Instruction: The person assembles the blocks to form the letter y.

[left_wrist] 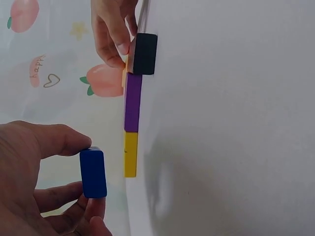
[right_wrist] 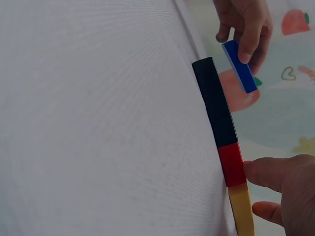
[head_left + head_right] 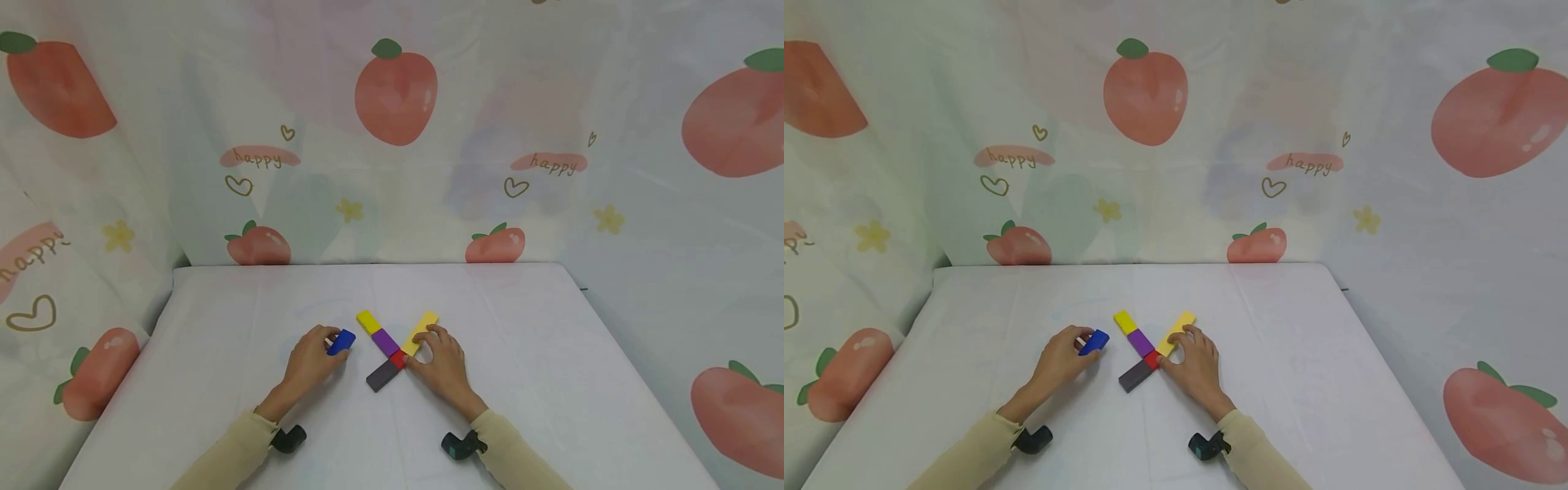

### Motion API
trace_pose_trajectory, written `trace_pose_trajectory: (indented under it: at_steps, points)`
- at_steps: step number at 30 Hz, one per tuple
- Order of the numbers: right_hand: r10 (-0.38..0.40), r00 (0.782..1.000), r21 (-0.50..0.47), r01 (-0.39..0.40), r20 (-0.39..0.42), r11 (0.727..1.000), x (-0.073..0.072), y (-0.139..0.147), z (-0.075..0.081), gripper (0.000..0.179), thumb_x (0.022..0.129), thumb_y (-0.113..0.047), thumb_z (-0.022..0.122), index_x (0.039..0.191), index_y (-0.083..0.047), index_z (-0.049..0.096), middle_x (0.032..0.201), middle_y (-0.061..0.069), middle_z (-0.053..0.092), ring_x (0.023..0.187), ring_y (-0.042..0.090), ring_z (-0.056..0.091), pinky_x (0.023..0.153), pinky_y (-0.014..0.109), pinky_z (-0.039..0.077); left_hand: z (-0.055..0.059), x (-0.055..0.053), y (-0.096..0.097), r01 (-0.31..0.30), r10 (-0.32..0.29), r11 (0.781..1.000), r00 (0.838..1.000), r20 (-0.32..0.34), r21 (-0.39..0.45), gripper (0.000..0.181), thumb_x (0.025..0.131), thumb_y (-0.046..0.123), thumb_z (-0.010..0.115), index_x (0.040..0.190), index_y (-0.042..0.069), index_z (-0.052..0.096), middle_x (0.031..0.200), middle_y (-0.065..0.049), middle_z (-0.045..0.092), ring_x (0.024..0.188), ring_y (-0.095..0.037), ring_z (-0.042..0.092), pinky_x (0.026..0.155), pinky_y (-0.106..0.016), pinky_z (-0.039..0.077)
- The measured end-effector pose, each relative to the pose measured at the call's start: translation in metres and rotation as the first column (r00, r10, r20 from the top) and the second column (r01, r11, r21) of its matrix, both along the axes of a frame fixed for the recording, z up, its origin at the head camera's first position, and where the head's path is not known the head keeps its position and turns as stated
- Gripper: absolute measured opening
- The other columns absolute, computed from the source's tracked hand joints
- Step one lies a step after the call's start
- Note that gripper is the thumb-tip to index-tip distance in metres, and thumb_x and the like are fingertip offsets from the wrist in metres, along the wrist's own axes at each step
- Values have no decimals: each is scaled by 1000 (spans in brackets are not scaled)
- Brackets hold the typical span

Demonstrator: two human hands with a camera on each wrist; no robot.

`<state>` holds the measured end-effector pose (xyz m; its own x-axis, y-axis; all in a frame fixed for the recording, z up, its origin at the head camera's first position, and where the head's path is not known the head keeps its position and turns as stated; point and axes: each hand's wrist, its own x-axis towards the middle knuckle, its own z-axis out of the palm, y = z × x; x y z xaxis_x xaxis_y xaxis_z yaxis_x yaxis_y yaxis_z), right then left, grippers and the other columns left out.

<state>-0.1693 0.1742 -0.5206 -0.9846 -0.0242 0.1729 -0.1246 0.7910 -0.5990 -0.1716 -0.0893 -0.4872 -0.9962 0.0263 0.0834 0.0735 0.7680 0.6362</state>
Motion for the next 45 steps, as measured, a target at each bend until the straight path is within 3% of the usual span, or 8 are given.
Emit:
trace_pose_trajectory:
  at_steps: [23, 38, 45]
  points:
    - [-5, 1000, 5, 5, 14, 1000, 0, -1, 3, 36, 80, -36, 77, 110, -20, 65, 145, 11, 46, 135, 40, 40, 111, 63, 25, 0, 24, 4, 69, -69, 997, 996, -49, 14, 44, 80, 22, 80, 118, 6, 67, 104, -5, 66, 87, -16, 59, 75, -32, 53]
    - [-6, 1000, -5, 6, 14, 1000, 1, -1, 3, 37, 80, -36, 78, 110, -20, 65, 144, 11, 46, 136, 39, 39, 111, 62, 25, 0, 37, 5, 111, -112, 994, 992, -50, -20, 43, 79, 23, 81, 116, 7, 67, 102, -2, 66, 85, -13, 59, 69, -25, 52]
    - [-5, 1000, -2, 5, 14, 1000, 1, -1, 3, 37, 80, -37, 78, 110, -20, 65, 144, 11, 46, 136, 39, 39, 111, 63, 25, -1, 44, 6, 124, -124, 992, 992, -19, -37, 42, 79, 25, 81, 116, 9, 68, 101, -1, 66, 84, -10, 58, 69, -24, 51]
